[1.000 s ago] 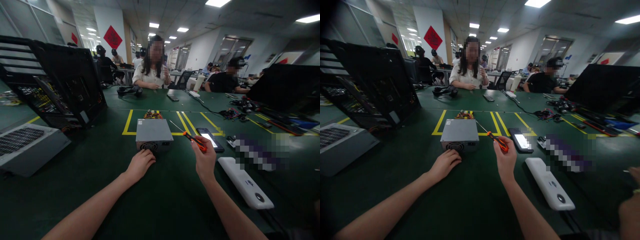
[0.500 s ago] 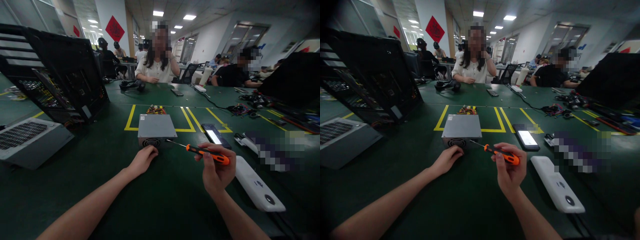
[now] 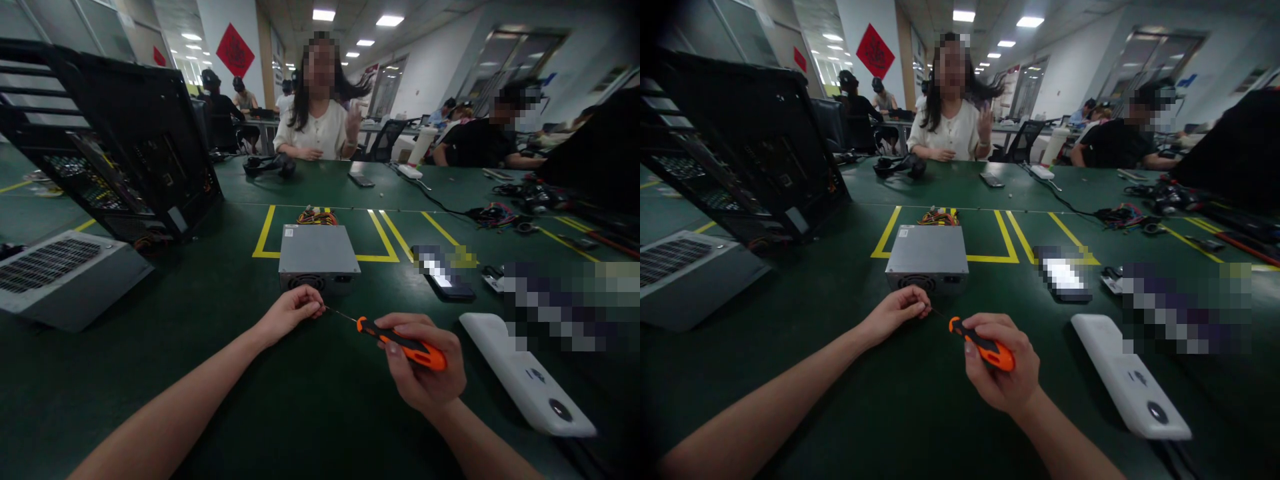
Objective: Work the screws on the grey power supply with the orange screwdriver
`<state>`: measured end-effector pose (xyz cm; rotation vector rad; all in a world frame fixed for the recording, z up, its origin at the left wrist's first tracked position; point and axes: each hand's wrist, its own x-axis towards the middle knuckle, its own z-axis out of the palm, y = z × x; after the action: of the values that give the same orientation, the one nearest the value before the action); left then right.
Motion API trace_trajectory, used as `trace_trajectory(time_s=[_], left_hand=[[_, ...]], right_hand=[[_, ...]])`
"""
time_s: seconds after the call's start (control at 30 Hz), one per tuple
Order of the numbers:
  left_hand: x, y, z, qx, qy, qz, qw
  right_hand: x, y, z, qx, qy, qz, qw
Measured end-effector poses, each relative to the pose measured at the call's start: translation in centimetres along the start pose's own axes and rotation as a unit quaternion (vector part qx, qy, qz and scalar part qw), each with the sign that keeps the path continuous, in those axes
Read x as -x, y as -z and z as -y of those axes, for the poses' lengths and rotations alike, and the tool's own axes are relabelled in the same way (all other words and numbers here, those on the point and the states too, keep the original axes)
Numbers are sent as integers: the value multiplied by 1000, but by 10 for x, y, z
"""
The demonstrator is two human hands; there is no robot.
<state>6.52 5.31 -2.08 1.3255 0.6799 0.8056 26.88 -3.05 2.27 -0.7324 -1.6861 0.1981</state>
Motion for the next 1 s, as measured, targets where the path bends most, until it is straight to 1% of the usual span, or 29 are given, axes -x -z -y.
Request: trace_trajectory(time_s=[0.1,0.23,0.4,0.6,0.7,0.8,0.87,0.93,1.0], left_hand=[[0,1,1,6,1,4,1000],[0,1,2,18,0,6,1000],[0,3,0,16,16,9,1000],[1,5,0,7,3,17,1000],[4,6,-2,15,-7,6,1000],[8,8,-8,53,-2,-18,998],[10,8,-13,87,4,-31,996],[12,6,-18,112,14,-38,993],[13,4,-20,126,24,-40,991]], right_hand=[[0,0,0,-4,-1,6,1000],[0,-1,0,-1,17,23,1000],[0,-1,-2,28,41,38,998],[1,-1,1,71,87,97,989],[4,-1,6,78,86,110,987],[14,-2,13,73,37,114,990],[25,-2,17,82,-17,96,992],[38,-4,22,103,-101,76,987],[49,-8,28,98,-230,81,965]])
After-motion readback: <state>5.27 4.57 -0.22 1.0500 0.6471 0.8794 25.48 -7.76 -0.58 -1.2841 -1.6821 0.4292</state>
